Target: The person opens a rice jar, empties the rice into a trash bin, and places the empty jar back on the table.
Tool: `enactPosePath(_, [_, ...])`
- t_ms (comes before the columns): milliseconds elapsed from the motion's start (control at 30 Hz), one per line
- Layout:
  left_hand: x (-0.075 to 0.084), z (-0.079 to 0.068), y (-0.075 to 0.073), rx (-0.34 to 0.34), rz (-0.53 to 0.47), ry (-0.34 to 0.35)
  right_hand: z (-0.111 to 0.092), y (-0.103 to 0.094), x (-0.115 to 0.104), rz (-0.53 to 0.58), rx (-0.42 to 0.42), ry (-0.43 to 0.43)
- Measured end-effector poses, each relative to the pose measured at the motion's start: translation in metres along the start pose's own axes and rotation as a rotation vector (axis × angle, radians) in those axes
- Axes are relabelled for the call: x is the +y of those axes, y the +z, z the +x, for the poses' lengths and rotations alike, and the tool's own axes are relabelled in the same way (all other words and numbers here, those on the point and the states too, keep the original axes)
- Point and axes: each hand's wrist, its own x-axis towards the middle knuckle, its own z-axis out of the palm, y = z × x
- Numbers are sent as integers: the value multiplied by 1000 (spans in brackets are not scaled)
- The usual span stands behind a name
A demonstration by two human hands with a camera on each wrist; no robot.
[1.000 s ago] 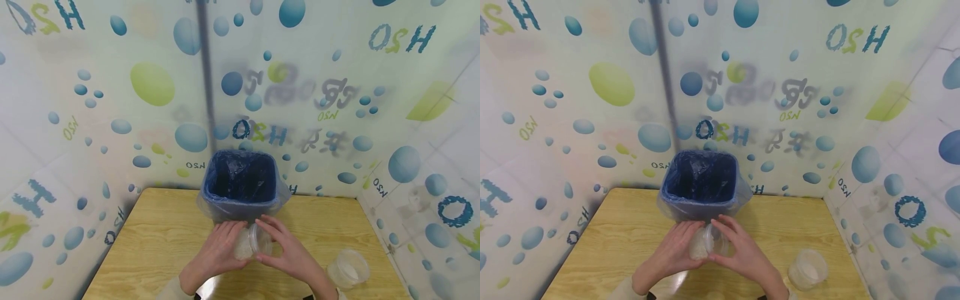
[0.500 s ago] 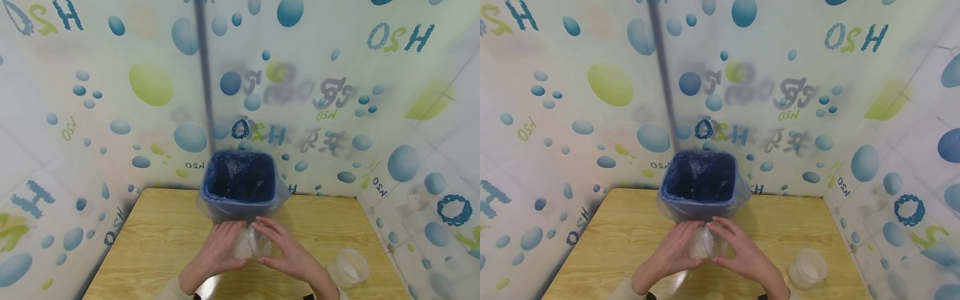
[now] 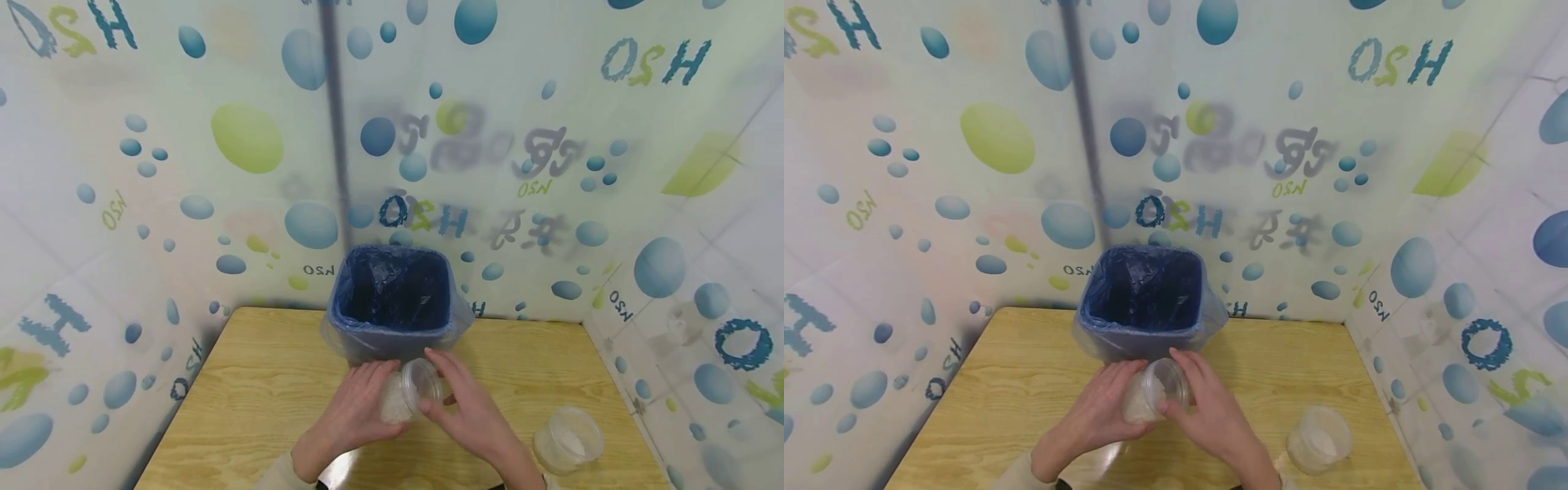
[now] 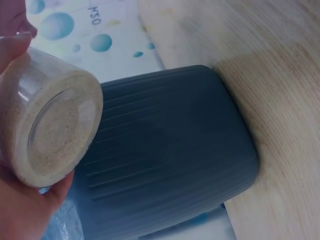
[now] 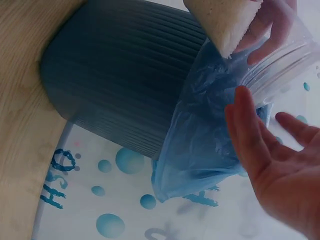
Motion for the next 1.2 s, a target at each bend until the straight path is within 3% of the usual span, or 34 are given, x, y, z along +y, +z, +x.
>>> enactPosePath(133, [1,0,0,5,1,-13,1,5,-7,-82,81,74])
enactPosePath(333, [4,-1,3,34,17,-26,7,10,-14,-223,109,48])
enactPosePath(533, [5,0,4,58,12,-30,11,11,-17,-280,113,51])
enactPosePath(900, [5,-1,2,-11,-16,-50,8,5,-10,-152,71,-14])
enactPosePath(1200, [6,0,2,-10,1,-16,5,1,1,2,-44,-19])
